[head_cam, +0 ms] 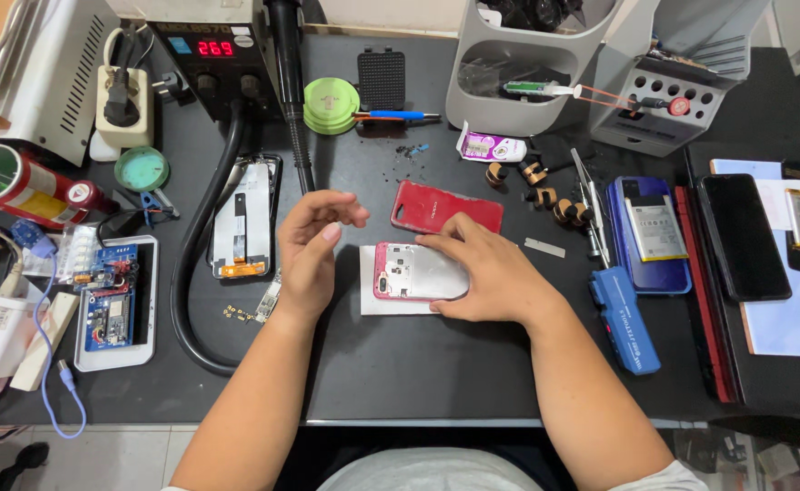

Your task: The person uses a screwdriver to remove screws from a pink smartphone frame, then applies adhesive to the frame and attaches a red back cover. They press the cover into place and attach small circular components to the back.

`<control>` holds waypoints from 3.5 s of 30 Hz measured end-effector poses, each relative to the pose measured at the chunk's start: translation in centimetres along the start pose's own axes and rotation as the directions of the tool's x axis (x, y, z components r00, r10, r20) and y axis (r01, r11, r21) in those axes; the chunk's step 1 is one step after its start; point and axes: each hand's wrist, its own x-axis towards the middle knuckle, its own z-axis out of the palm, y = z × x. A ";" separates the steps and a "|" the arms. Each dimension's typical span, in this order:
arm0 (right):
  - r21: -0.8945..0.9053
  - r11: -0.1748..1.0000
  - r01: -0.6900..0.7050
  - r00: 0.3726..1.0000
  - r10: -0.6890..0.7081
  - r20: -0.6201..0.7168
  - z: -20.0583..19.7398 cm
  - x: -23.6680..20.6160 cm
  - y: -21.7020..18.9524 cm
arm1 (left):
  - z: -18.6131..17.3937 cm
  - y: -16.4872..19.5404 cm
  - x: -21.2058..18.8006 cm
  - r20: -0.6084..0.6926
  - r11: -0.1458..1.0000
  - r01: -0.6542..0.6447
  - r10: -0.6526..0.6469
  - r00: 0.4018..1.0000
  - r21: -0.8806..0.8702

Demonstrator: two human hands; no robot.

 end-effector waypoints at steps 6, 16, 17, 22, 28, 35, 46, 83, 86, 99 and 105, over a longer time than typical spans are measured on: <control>-0.017 0.993 0.114 0.992 -0.115 -0.054 0.1 -0.1 0.1 | -0.2 -0.1 -0.1 -0.027 1.000 -0.019 0.019 0.999 -0.003; -0.018 0.991 0.129 0.989 -0.130 -0.065 0.1 -0.3 0.1 | -0.2 -0.3 -0.4 -0.007 0.999 0.039 -0.039 0.999 0.010; -0.026 0.990 0.138 0.987 -0.139 -0.081 0.1 -0.2 0.1 | -0.2 -0.4 -0.4 -0.009 0.999 0.043 -0.043 0.999 0.011; -0.121 0.983 0.140 0.938 -0.171 -0.303 0.2 0.0 0.1 | 0.0 -0.3 -0.3 -0.025 0.999 0.050 -0.050 0.998 0.004; -0.122 0.981 0.154 0.923 -0.186 -0.337 0.4 0.0 0.2 | 0.3 -0.4 -0.3 -0.020 0.996 0.085 -0.084 0.996 0.031; -0.157 0.980 0.120 0.888 -0.177 -0.424 0.8 0.0 0.7 | 0.6 -0.5 -0.2 -0.024 0.990 0.126 -0.125 0.992 0.057; 0.225 0.973 -0.049 0.616 0.207 -0.760 1.1 -0.3 3.3 | 0.5 -0.3 -0.1 -0.107 0.985 0.156 -0.147 0.983 0.080; 0.222 0.975 0.023 0.631 0.158 -0.759 1.1 0.6 3.2 | 0.5 0.1 0.1 -0.069 0.990 0.079 -0.071 0.995 0.117; 0.290 0.930 0.228 0.524 0.134 -0.841 1.0 0.5 3.1 | 0.4 0.4 0.0 -0.046 0.997 0.034 -0.031 0.998 0.066; 0.215 0.951 0.221 0.329 0.135 -0.935 0.0 0.4 3.8 | 5.9 1.4 3.6 -0.053 0.795 0.203 -0.211 0.976 0.572; 0.272 0.922 0.274 0.257 0.202 -0.945 -0.4 0.2 3.4 | 11.0 -0.7 10.3 -0.023 0.472 0.091 -0.149 0.989 0.877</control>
